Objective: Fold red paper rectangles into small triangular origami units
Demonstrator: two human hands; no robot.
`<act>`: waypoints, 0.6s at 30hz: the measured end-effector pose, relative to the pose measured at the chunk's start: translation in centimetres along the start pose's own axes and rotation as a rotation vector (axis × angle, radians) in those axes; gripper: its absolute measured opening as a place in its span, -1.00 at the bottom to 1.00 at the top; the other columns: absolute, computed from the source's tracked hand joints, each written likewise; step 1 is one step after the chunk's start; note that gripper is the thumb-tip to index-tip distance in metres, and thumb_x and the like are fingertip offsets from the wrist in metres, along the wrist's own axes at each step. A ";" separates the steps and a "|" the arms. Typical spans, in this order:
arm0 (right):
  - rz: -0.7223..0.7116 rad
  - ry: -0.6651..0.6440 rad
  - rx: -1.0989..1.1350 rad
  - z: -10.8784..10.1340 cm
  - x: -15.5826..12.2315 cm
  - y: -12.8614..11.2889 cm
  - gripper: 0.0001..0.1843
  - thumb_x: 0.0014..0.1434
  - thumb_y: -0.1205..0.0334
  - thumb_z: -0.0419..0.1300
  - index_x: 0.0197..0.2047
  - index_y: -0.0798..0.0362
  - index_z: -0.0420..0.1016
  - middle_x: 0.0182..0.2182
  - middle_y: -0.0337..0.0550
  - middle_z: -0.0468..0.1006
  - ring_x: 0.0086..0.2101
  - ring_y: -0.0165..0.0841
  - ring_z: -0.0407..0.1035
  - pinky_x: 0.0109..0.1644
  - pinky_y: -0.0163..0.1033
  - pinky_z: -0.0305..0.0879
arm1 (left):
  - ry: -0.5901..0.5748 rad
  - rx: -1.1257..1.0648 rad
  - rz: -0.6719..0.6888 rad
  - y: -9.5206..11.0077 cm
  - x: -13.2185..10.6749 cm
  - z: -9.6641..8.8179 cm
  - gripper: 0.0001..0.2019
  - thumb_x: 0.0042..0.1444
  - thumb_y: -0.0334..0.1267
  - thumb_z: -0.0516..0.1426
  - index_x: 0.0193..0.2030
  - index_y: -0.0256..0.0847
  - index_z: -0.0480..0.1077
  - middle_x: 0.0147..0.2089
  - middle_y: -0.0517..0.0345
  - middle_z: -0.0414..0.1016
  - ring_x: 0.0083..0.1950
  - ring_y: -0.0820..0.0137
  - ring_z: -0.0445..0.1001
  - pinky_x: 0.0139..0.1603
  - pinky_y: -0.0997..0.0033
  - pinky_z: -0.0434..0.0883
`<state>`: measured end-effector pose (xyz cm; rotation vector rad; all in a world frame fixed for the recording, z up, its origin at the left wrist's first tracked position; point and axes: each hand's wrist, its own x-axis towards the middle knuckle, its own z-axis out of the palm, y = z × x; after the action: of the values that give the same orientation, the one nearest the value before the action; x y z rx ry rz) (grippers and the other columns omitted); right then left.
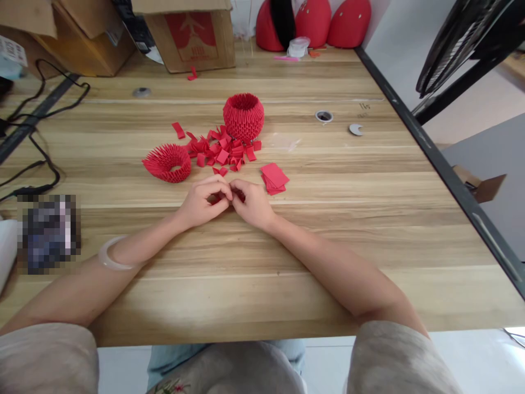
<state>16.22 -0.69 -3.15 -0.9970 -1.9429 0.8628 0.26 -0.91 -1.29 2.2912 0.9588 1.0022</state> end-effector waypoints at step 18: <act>0.097 0.121 0.121 0.3 0.1 -0.2 -0.85 0.05 0.33 0.07 -0.33 0.12 0.45 -0.48 -0.18 0.50 -0.51 -0.46 0.31 -0.39 -0.34 0.27 | 0.226 -0.095 -0.141 -0.6 0.0 0.2 -0.91 -0.05 -0.48 0.08 -0.43 -0.28 0.39 -0.37 0.14 0.38 -0.42 0.52 0.34 -0.46 0.56 0.29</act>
<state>15.87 -0.77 -3.13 -1.0541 -1.7321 0.9402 0.12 -0.52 -1.81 2.0336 1.1203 1.2364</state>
